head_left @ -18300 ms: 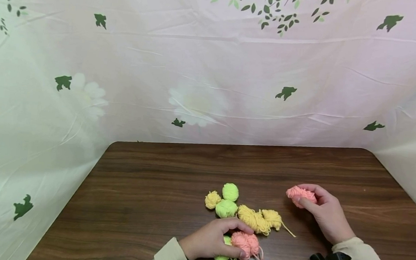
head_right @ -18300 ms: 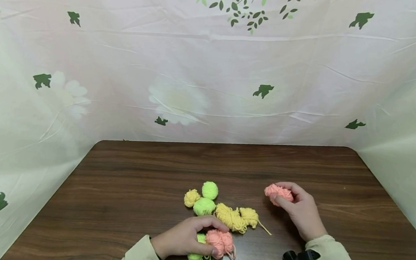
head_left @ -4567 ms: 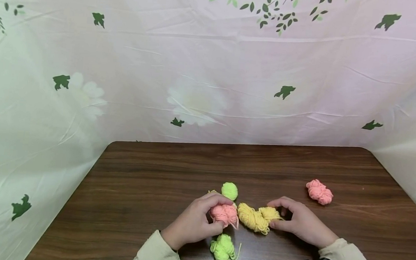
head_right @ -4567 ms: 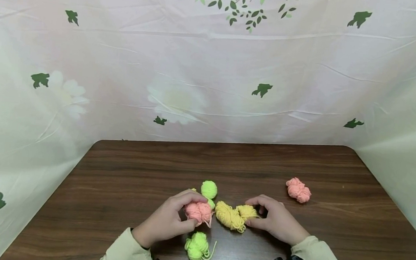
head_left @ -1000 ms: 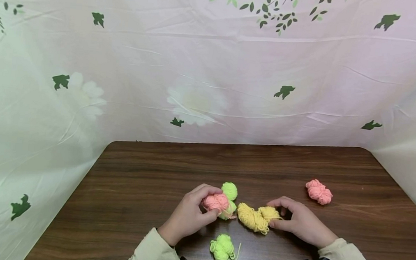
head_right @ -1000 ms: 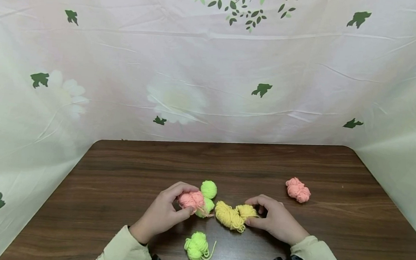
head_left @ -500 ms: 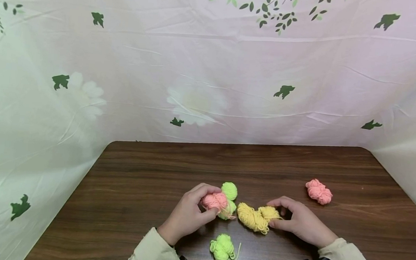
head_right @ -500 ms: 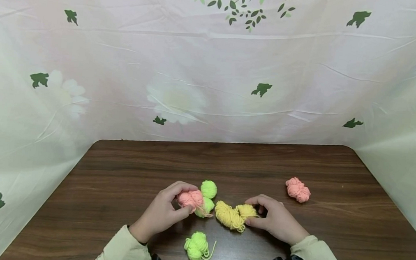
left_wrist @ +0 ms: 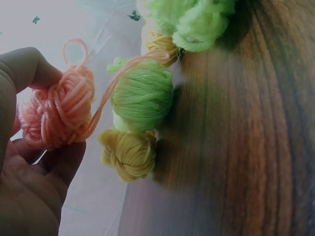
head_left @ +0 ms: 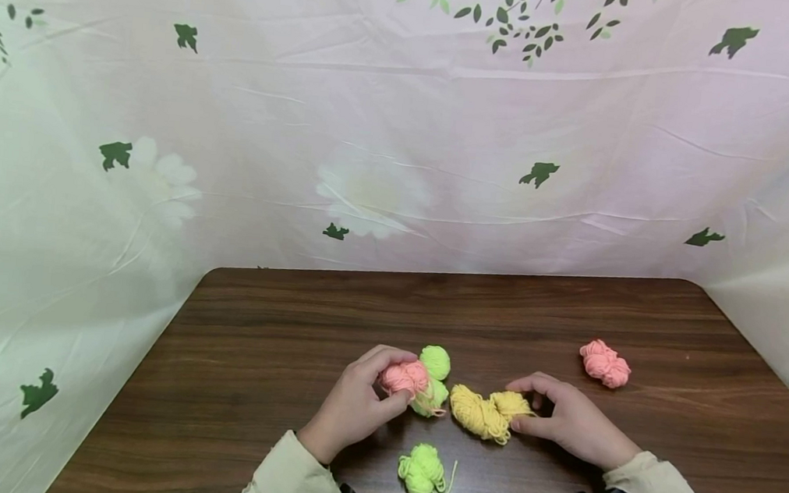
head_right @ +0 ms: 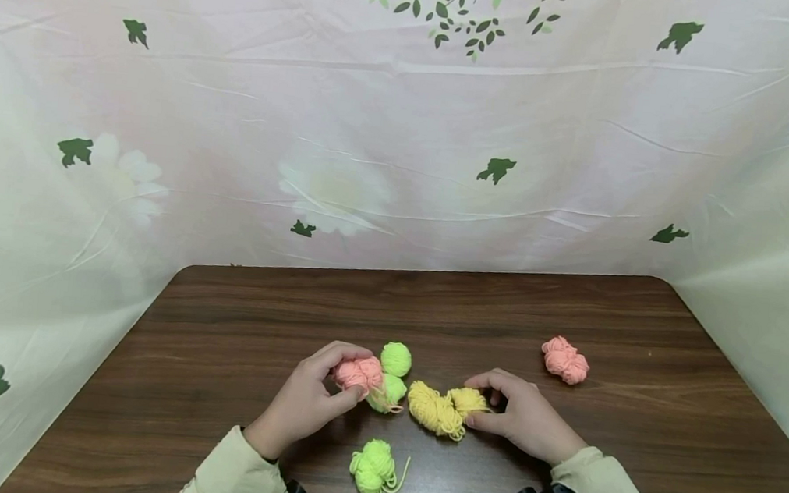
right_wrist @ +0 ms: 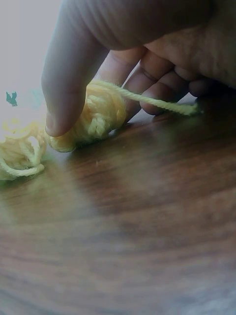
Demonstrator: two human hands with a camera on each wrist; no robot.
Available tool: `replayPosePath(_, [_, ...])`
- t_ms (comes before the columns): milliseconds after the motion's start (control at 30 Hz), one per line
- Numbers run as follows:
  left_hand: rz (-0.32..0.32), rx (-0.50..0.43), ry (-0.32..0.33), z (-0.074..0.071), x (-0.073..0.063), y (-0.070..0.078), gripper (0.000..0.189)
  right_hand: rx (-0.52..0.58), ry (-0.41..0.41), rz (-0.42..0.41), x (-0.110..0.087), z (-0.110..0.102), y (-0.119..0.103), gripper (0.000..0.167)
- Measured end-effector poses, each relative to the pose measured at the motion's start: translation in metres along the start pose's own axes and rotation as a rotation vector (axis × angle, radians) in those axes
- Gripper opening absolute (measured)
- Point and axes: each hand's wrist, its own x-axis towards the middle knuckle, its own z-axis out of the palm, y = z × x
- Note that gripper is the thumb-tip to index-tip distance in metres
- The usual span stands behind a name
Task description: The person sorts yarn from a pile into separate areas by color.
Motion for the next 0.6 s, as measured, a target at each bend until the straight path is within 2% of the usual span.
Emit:
replayPosePath(333, [0.026, 0.024, 0.024, -0.0002, 0.0005, -0.0025, 0.042, 0.000, -0.004, -0.002, 0.0001, 0.0000, 0.0014, 0.040])
replayPosePath(600, [-0.003, 0.026, 0.022, -0.0014, 0.0006, -0.0027, 0.041, -0.005, -0.009, 0.009, 0.0005, -0.0004, 0.0008, 0.039])
